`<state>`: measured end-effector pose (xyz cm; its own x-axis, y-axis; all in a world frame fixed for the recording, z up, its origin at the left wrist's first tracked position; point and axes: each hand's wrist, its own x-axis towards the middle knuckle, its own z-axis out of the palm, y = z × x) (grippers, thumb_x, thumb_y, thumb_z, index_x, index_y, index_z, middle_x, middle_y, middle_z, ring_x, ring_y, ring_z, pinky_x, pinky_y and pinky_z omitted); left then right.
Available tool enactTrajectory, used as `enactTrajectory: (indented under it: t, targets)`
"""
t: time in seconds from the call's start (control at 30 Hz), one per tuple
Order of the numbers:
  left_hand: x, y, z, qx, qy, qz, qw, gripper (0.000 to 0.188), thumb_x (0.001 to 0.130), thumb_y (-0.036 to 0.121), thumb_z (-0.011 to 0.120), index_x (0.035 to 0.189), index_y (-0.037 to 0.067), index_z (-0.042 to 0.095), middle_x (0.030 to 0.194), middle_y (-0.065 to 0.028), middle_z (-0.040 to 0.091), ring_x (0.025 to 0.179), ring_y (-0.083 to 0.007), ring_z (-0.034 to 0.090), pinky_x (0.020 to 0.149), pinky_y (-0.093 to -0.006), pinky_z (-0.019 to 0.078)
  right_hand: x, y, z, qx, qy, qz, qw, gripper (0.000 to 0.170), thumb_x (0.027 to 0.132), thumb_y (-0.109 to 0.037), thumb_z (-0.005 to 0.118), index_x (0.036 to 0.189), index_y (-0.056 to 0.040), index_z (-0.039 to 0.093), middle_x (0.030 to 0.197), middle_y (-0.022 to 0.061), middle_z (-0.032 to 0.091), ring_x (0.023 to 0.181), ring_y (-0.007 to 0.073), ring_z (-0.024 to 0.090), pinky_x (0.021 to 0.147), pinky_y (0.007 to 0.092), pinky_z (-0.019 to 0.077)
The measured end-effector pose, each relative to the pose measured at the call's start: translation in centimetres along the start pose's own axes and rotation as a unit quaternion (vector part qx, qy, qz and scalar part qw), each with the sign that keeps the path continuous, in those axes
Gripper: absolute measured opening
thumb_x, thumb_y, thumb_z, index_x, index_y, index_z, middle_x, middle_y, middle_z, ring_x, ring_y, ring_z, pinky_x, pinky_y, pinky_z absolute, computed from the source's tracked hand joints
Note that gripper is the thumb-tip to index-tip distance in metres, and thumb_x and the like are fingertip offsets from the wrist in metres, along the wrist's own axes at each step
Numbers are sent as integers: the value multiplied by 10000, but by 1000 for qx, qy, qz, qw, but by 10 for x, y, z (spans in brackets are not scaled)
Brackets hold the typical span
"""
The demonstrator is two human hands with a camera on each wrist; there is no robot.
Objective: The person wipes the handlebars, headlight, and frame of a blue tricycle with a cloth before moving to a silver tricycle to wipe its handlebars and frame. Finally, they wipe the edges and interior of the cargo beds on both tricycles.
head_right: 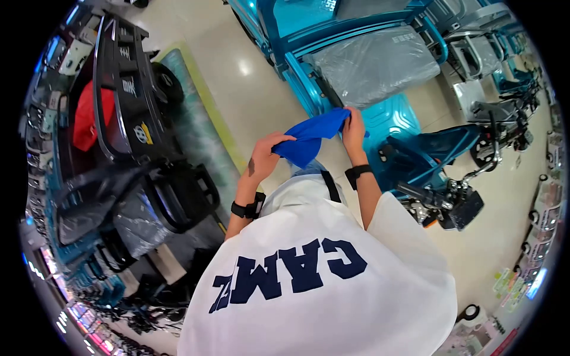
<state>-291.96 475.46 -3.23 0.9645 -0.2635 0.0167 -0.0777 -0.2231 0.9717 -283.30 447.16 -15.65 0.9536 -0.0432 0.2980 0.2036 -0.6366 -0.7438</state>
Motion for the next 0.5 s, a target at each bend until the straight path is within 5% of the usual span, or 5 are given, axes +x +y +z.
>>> enactTrajectory:
  t: [0.13,0.2,0.3,0.4,0.5]
  targets:
    - [63,-19,-35,58,49,6,997,587,719,-197,511,1236,44,650,1030,-142,625,938,-292,571,913,-286,445,50,57,119,32,-73,-62,995,586,831,40,529,1395,-117,523,1275,251,571,1144,455,548,959,499,471]
    - [89,-51,-54,108,28,9,994,646,725,-188,537,1310,75,619,1129,-138,613,1013,-284,577,934,-295,444,53,21,149,-150,-99,50,982,718,813,-40,621,1486,-146,393,1264,257,572,1124,444,573,931,499,495]
    - [134,-71,-76,136,-1,-83,987,710,713,-154,550,1382,86,553,1343,-135,549,1300,-263,503,1027,-307,415,90,14,153,-99,-204,153,962,863,776,-147,713,1530,-170,293,1258,266,565,1088,440,602,883,493,526]
    - [176,-86,-77,106,-9,-40,993,692,740,-124,578,1398,89,543,1420,-167,531,1394,-375,412,1135,-413,351,106,19,154,-52,-228,179,956,852,754,-212,756,1496,-157,341,1211,254,592,1027,436,633,827,491,543]
    - [219,-112,-76,179,-30,16,983,755,719,-129,553,1437,98,495,1442,-145,510,1393,-346,417,1145,-418,332,114,20,154,-21,-216,192,957,791,713,-295,785,1405,-137,433,1081,242,659,981,426,651,816,492,543]
